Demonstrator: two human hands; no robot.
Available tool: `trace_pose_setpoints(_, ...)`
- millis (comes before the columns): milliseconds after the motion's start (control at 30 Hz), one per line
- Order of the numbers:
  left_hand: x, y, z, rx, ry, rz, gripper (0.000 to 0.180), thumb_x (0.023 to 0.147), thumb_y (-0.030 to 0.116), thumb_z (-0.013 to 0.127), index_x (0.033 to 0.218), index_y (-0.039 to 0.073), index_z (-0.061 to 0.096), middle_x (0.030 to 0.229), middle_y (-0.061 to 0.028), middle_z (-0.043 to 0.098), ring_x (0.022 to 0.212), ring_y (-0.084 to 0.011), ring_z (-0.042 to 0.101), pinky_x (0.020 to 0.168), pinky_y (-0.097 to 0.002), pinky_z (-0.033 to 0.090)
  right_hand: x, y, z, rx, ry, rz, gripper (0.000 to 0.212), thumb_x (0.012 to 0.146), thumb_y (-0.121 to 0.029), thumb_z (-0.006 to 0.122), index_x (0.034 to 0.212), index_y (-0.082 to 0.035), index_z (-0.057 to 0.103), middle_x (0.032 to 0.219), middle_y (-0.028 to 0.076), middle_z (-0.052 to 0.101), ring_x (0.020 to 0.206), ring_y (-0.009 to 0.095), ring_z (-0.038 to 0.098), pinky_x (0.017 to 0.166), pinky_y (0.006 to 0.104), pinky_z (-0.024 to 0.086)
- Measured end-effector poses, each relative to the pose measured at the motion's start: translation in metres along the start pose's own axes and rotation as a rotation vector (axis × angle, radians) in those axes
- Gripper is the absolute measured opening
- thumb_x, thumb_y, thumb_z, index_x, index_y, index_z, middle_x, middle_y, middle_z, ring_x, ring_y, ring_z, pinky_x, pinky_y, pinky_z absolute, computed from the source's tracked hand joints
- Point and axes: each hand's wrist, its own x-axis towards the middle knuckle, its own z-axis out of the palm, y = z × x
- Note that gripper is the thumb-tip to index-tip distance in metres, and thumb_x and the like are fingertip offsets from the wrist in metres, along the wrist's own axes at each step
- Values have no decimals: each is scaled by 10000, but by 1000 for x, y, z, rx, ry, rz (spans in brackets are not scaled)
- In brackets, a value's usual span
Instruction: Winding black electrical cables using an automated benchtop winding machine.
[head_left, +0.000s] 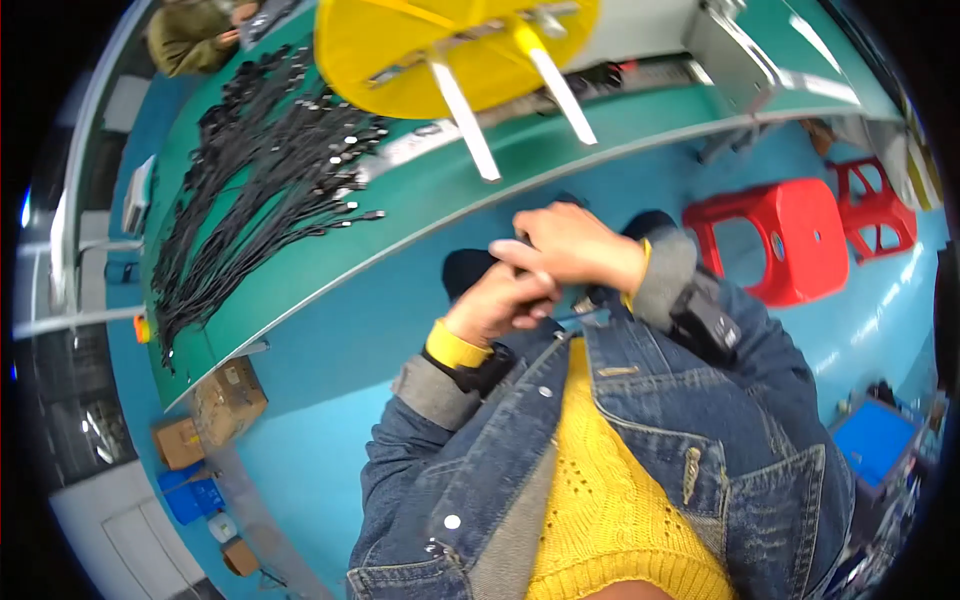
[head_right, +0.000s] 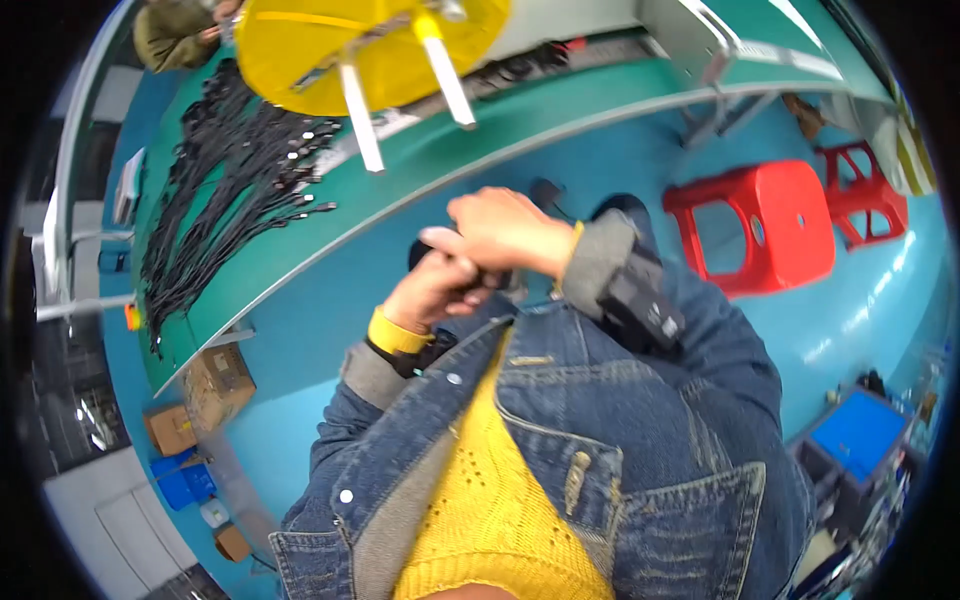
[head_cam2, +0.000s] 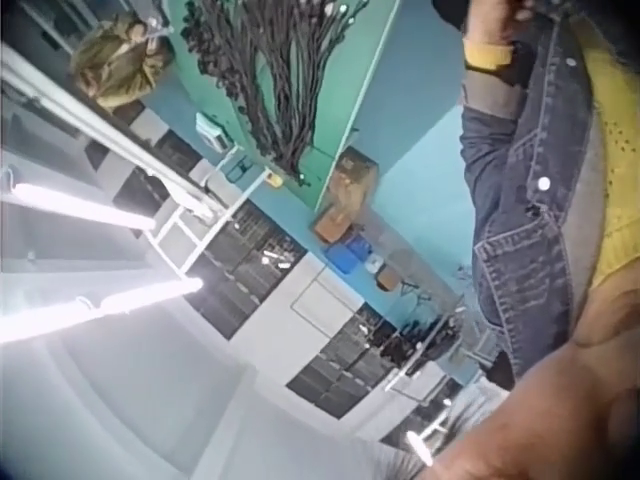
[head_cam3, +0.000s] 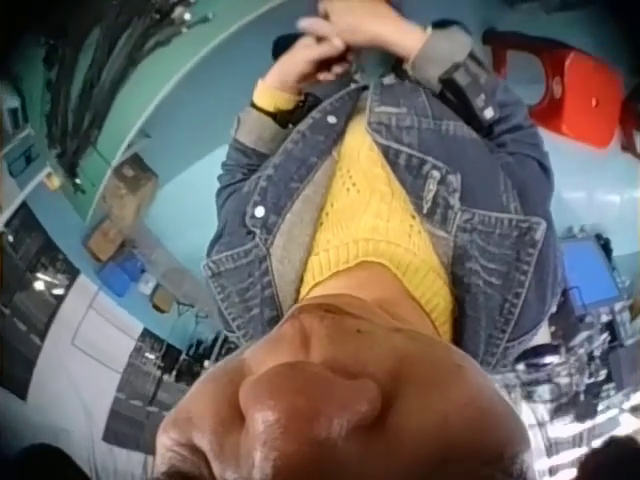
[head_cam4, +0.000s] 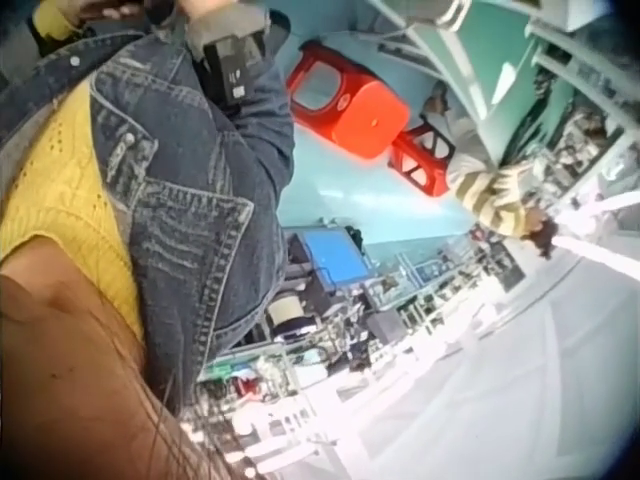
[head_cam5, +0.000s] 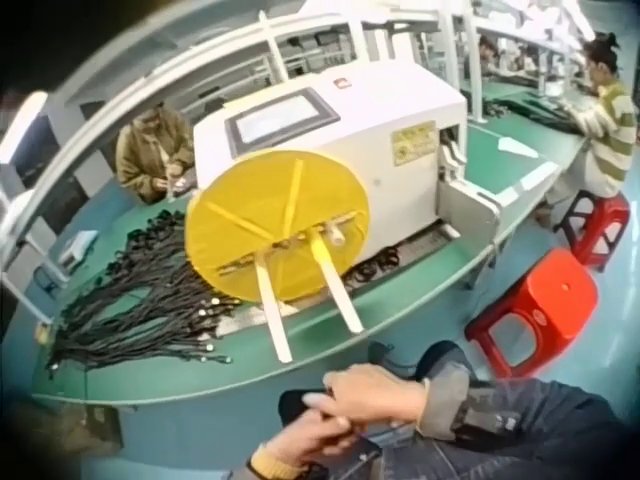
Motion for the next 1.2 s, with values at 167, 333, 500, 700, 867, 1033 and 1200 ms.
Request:
trace_pose_setpoints(167, 10, -13, 14, 345, 155, 106, 169, 714, 115, 683, 824, 59, 567, 648, 14, 523, 518, -39, 434, 392, -215, 303, -14, -1, 20, -33, 72, 34, 316, 792, -307, 531, 707, -4, 548, 613, 223, 560, 599, 424, 546, 571, 491, 433)
trace_pose_setpoints(333, -4, -18, 4, 467, 247, 59, 222, 725, 174, 672, 874, 53, 561, 651, 22, 513, 517, -49, 437, 418, -207, 345, -26, 17, 41, 202, -143, 59, 465, 854, -440, 478, 804, 17, 547, 651, 182, 595, 587, 327, 587, 556, 426, 449)
trace_pose_setpoints(500, -66, 97, -68, 613, 568, 117, 237, 803, 268, 592, 921, 64, 566, 732, -32, 574, 529, -128, 527, 493, -253, 438, -19, 24, 21, 548, -213, 274, 498, 864, -480, 480, 839, 15, 528, 628, 105, 577, 547, 194, 550, 525, 343, 431)
trace_pose_setpoints(700, -106, 209, -182, 681, 1176, 549, 481, 745, 266, 696, 1053, -73, 550, 1010, -171, 599, 900, -239, 591, 799, -320, 468, -29, 44, 27, 486, -174, 278, 390, 850, -387, 544, 832, 2, 563, 618, 80, 572, 555, 150, 533, 530, 308, 432)
trace_pose_setpoints(867, -94, 146, -203, 1735, 1273, 438, 293, 709, 200, 696, 948, 42, 640, 882, -150, 646, 842, -302, 607, 744, -359, 474, -30, 44, 25, 346, -128, 209, 280, 852, -268, 568, 820, 10, 568, 596, 44, 547, 528, 114, 509, 510, 272, 413)
trace_pose_setpoints(1033, -97, 145, -205, 1749, 1243, 499, 197, 742, 184, 655, 913, 87, 655, 905, -120, 646, 838, -316, 599, 728, -375, 478, -34, 45, 22, 325, -143, 204, 258, 831, -237, 587, 806, 20, 576, 609, 61, 566, 545, 129, 526, 516, 282, 419)
trace_pose_setpoints(1200, -104, 139, -206, 1794, 1328, 611, 158, 775, 156, 619, 907, 76, 654, 899, -116, 642, 836, -290, 609, 720, -358, 480, -43, 46, 22, 353, -138, 184, 243, 823, -225, 592, 809, 17, 575, 616, 69, 573, 556, 135, 535, 520, 286, 423)
